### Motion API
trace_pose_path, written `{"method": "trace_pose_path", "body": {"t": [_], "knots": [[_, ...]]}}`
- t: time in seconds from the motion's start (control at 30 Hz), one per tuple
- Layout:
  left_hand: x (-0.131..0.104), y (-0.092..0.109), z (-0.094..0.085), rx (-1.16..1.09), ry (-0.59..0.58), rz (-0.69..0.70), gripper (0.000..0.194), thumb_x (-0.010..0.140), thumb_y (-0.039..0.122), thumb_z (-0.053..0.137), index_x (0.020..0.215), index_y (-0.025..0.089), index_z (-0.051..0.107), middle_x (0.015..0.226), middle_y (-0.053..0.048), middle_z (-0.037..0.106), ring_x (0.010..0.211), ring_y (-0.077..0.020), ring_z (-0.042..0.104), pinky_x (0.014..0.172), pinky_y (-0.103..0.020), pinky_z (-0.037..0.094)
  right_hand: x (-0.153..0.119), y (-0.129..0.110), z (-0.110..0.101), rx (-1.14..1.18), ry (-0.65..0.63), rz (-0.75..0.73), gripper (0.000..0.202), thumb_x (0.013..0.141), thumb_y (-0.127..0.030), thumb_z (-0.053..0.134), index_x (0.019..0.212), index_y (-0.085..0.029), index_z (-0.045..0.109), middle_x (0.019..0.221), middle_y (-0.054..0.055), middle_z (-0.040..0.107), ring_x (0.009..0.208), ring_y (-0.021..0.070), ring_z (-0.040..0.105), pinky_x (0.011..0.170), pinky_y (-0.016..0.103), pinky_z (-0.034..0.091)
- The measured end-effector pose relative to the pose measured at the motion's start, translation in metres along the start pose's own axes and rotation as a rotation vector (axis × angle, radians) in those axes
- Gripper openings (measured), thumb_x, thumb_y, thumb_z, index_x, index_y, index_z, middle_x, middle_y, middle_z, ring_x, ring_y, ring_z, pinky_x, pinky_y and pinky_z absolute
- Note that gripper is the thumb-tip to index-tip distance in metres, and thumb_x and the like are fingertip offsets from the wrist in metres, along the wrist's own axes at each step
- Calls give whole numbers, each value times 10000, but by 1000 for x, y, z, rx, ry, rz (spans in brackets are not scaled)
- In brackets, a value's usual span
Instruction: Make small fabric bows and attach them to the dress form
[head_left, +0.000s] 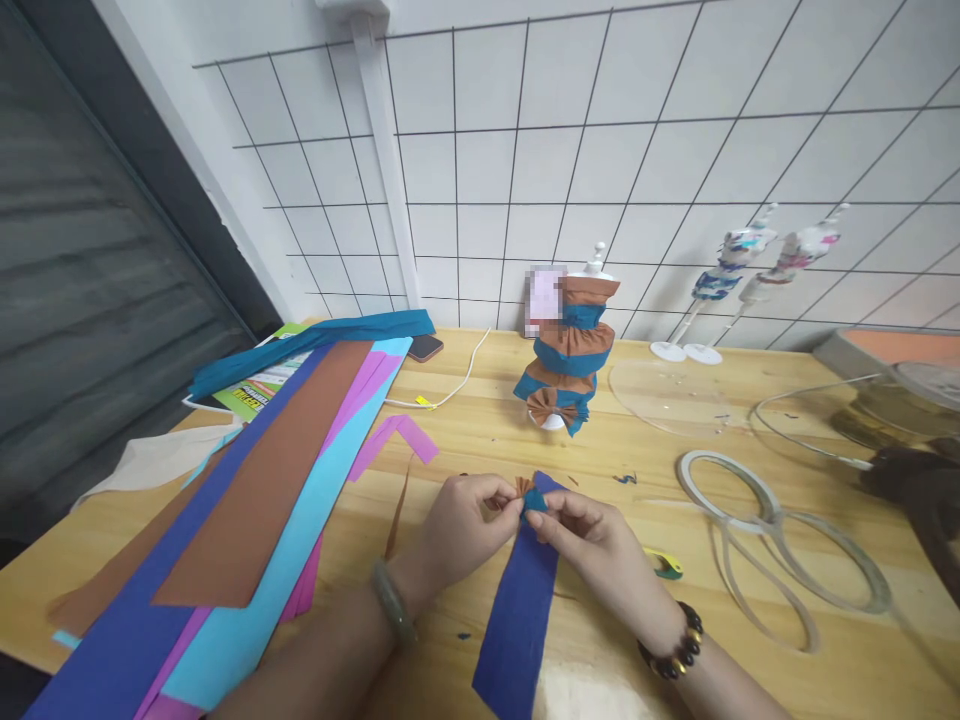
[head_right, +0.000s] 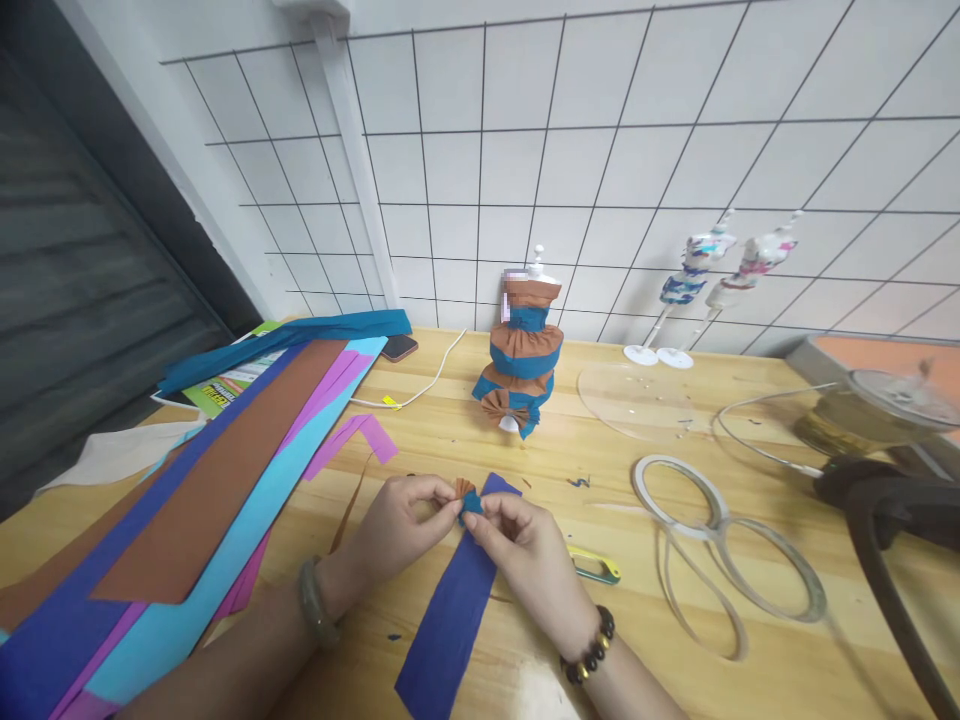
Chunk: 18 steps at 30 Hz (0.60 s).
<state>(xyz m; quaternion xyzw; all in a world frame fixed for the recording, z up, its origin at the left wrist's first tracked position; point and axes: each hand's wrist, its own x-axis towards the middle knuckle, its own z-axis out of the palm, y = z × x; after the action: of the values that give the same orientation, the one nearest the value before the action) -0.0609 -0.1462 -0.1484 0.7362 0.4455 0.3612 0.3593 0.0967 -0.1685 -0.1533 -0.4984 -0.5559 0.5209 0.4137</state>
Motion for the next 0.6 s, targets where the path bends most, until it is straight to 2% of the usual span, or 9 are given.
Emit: {"method": "trace_pose_path", "body": {"t": [0.4,0.6], "knots": [[0,2,-1,48,-25,87,189,754,151,469,620,155,601,602,5,607,590,-97,546,597,-183,396,2,2,-1,57,37,16,262,687,-427,637,646,-170,606,581,-15,554,569,124,500,570,247,404],[0,4,-1,-8,-40,49,177,762,164,481,655,149,621,658,-9,640,633,-107,577,623,-184,413,2,3,-1,46,41,8,249,700,-410,628,621,-174,606,587,-8,571,577,129,508,578,253,409]]}}
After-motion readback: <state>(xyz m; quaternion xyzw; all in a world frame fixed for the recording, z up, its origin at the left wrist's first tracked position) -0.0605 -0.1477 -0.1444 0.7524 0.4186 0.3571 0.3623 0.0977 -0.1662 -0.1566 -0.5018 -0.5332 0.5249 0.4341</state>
